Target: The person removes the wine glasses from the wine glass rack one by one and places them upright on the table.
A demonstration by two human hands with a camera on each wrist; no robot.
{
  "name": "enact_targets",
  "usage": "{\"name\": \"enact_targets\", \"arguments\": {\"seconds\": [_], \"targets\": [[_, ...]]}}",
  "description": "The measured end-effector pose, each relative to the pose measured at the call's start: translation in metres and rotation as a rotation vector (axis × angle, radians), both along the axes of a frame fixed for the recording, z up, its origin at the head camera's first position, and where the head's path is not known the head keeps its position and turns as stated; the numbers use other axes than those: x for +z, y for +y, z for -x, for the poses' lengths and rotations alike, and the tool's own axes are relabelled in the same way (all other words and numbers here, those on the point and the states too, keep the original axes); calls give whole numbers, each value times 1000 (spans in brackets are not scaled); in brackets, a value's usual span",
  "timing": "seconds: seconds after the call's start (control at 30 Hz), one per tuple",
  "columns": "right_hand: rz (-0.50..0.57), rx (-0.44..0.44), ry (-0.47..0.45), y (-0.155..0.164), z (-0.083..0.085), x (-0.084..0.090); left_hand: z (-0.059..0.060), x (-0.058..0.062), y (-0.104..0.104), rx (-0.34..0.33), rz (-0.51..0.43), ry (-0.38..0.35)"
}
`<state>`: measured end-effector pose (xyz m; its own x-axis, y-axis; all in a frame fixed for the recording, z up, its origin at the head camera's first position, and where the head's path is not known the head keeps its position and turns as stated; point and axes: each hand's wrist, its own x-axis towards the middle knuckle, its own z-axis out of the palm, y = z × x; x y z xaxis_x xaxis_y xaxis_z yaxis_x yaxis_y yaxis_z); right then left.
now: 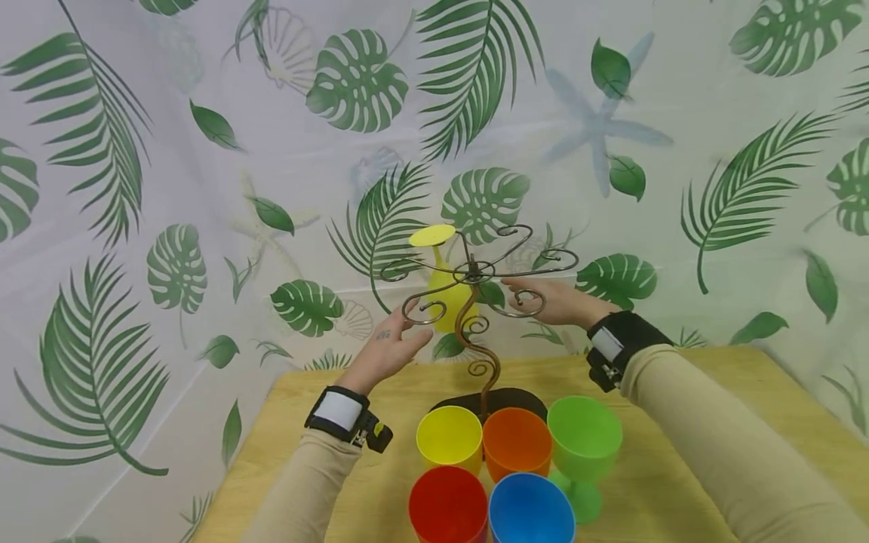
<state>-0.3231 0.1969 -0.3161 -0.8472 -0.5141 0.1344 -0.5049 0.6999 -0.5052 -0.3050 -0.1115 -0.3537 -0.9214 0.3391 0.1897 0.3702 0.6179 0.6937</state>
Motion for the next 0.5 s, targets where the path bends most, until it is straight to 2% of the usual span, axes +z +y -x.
{"name": "enact_targets", "arguments": {"seconds": [0.1, 0.2, 0.27, 0.33, 0.47, 0.5], "targets": [[60, 48, -13, -5, 1, -1, 10, 0, 12, 13, -18, -58], [152, 91, -117, -13, 11, -6, 16, 1, 20, 24, -52, -92], [218, 113, -192, -20, 32, -19, 18, 3, 23, 32, -72, -86], [266, 150, -197, -28, 58, -32, 20, 5, 22, 40, -93, -75], [351, 216, -136, -33, 93, -59, 23, 5, 23, 20, -107, -43], [346, 210, -100, -32, 101, -66, 24, 4, 24, 12, -119, -49]]}}
